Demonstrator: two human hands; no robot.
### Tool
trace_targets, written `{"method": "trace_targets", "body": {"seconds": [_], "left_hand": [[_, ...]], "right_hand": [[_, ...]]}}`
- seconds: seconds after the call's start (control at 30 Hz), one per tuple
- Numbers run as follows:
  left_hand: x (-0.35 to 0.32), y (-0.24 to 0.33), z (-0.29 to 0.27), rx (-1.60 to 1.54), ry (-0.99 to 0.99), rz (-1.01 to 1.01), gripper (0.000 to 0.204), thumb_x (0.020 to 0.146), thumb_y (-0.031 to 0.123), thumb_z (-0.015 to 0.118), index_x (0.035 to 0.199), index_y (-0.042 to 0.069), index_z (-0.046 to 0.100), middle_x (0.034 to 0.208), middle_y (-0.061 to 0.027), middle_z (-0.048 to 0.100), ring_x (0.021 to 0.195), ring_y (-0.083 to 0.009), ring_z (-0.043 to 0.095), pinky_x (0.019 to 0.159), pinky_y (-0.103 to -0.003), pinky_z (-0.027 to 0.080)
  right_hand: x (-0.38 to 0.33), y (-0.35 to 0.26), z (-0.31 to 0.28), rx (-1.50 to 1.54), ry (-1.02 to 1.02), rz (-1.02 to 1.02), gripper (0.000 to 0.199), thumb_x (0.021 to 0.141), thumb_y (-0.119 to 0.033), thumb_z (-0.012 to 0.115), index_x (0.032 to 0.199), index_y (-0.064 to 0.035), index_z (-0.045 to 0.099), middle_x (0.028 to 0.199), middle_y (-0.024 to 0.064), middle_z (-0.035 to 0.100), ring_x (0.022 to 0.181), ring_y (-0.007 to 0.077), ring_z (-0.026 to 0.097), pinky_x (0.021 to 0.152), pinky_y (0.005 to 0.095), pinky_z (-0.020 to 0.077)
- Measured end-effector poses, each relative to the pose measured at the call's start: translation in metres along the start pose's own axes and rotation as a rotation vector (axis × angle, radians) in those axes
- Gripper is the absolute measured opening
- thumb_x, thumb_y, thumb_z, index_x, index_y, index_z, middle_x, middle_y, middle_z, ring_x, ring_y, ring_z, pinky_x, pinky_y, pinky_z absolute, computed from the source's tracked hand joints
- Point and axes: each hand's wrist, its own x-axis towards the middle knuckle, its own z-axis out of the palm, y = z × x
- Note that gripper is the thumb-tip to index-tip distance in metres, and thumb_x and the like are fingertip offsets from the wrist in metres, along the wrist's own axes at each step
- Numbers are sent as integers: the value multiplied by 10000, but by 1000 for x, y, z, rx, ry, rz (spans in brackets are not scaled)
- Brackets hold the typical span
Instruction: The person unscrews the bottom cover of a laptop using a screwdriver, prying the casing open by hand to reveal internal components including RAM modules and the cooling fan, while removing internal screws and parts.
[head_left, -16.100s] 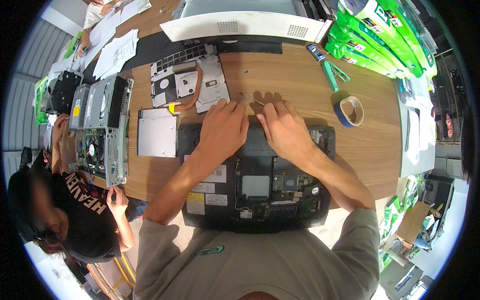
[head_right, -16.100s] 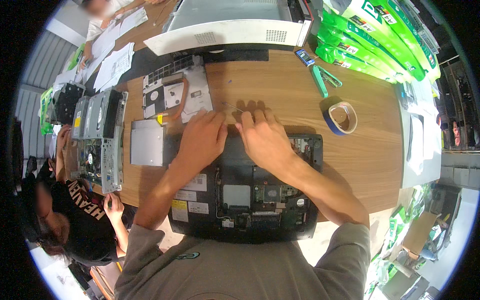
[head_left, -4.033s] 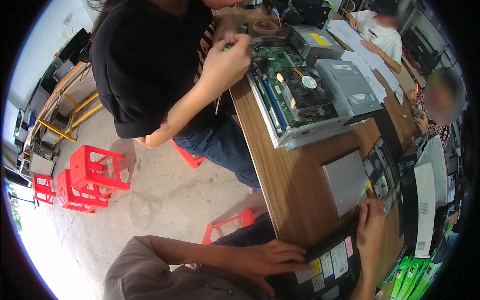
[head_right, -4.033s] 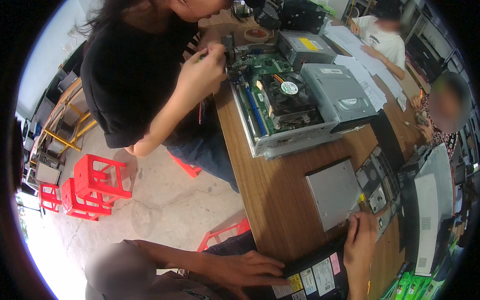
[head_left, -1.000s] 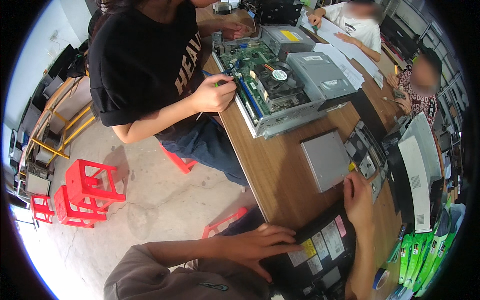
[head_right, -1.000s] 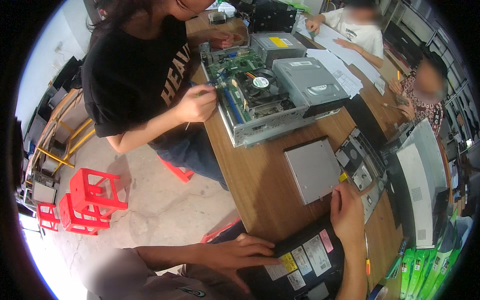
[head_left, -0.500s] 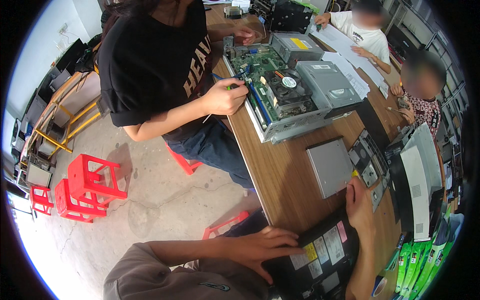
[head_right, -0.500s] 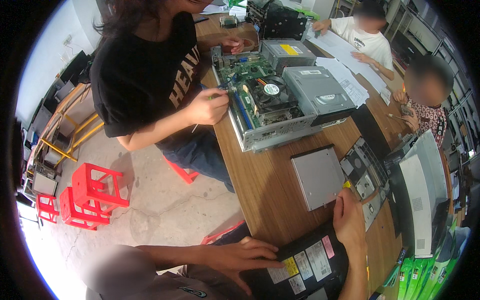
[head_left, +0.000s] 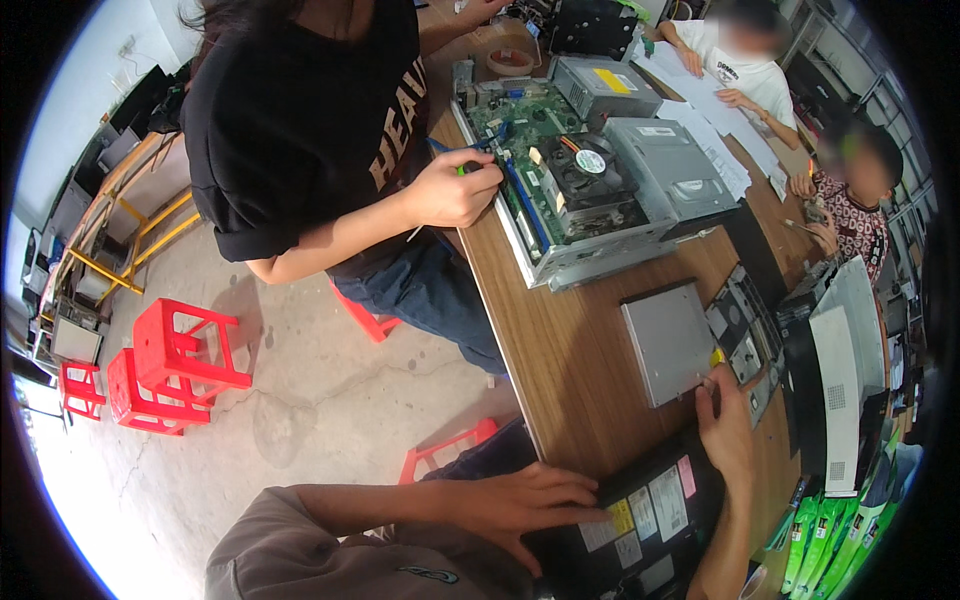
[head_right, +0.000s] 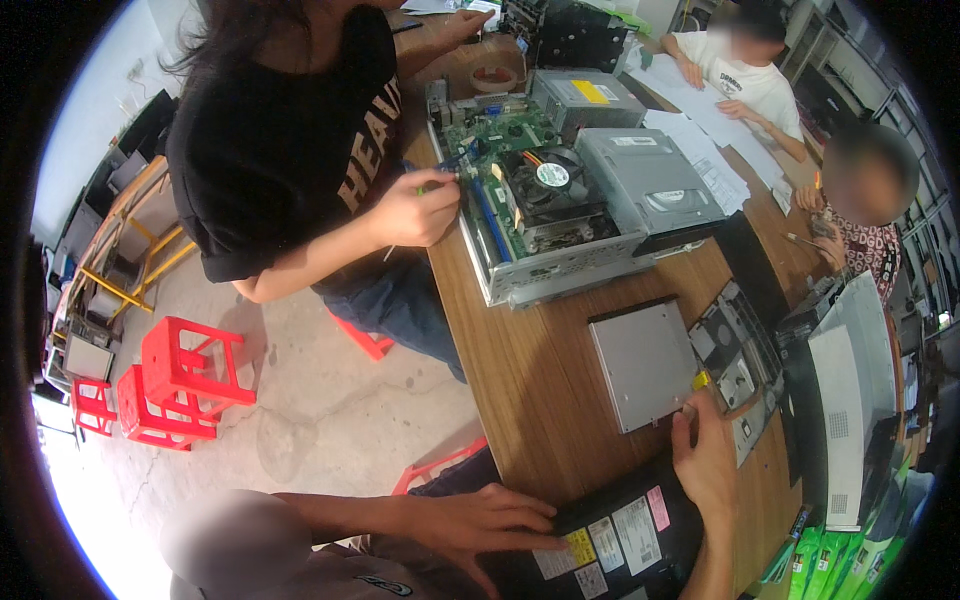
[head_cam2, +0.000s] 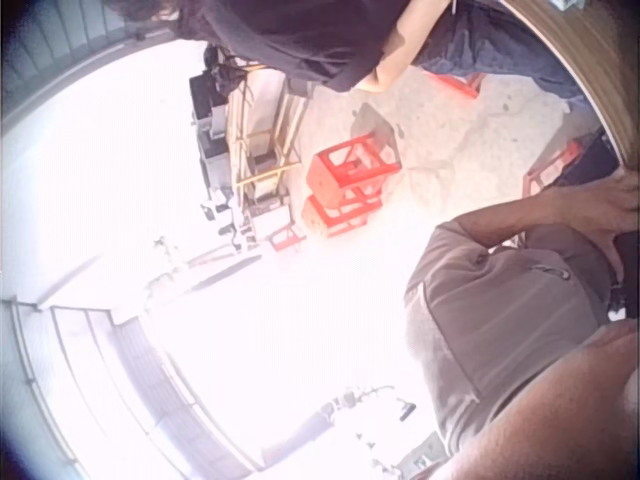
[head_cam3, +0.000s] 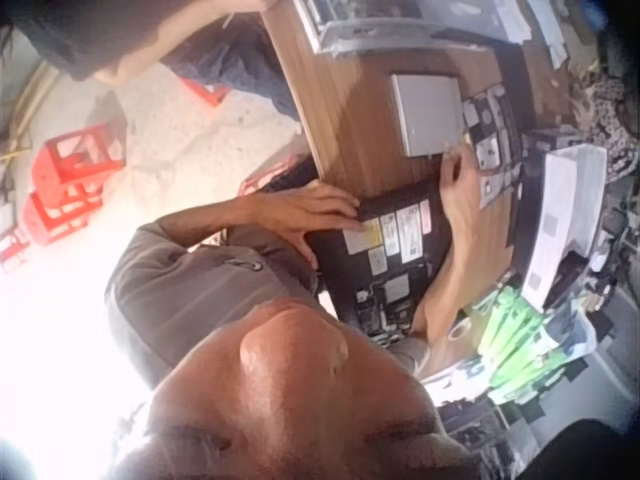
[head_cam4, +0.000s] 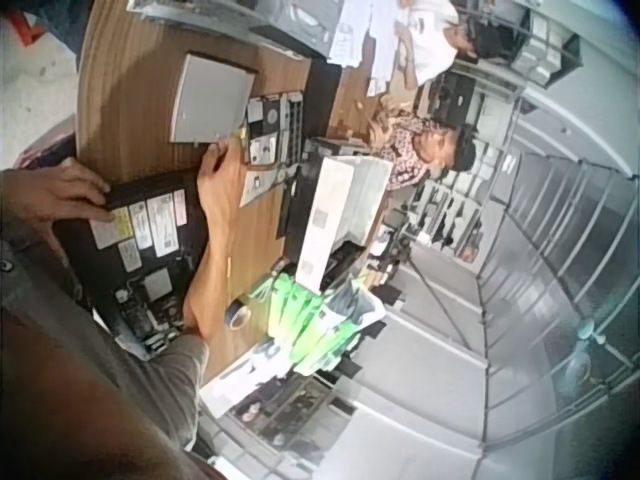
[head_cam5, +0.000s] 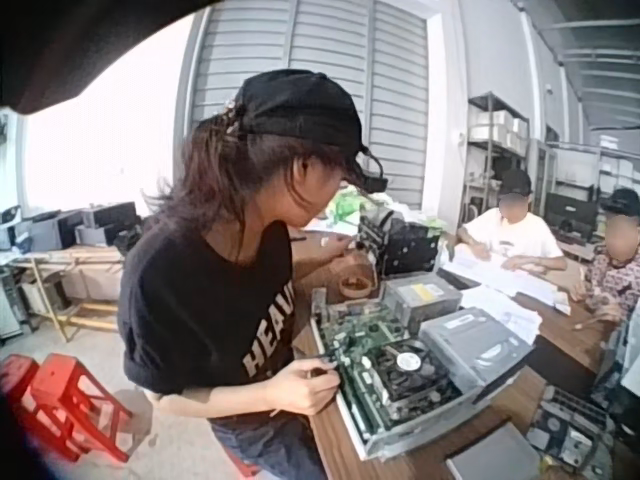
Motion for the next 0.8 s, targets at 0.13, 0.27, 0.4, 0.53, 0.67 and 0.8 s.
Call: {"method": "trace_targets", "body": {"seconds": [0.13,0.27,0.4,0.53,0.67,0.8], "left_hand": [[0,-1,-1,-28,-7,3,1018,723,496,835,1536,88,378,1433,-146,416,1431,-357,332,1046,-481,330],[0,-1,-1,-30,-5,-6,1016,726,504,830,1537,93,377,1435,-142,419,1432,-349,335,1054,-477,329],[-1,-3,1,-29,9,2,1017,721,512,830,1534,96,380,1432,-144,426,1433,-346,338,1056,-472,330],[-1,-6,2,-16,11,11,1004,720,542,827,1508,82,407,1447,-146,440,1437,-330,340,1065,-460,340],[0,-9,3,9,11,-47,996,693,573,836,1462,74,446,1444,-149,454,1423,-331,356,1074,-456,341],[-2,-9,5,12,5,-121,995,653,596,852,1414,71,486,1430,-154,469,1402,-338,380,1083,-456,336]], "right_hand": [[-1,-3,-4,-28,-23,7,120,929,-39,573,1031,9,534,914,253,616,874,467,597,768,474,457],[-1,-7,-5,49,-111,112,131,921,-30,577,1034,12,526,943,256,605,896,460,590,785,477,453],[-7,-17,-4,-93,27,-132,122,878,-45,636,964,-4,562,876,197,594,859,418,578,773,470,442],[-22,-33,-5,-181,-78,-357,124,826,-92,711,827,-29,605,814,122,570,788,350,542,756,452,435],[-39,-52,5,-93,-197,-577,152,814,-142,741,790,-55,619,800,99,561,762,313,532,725,437,444],[-63,-68,25,-52,-219,-744,171,786,-172,761,765,-86,614,782,71,546,748,286,535,678,413,451]]}}
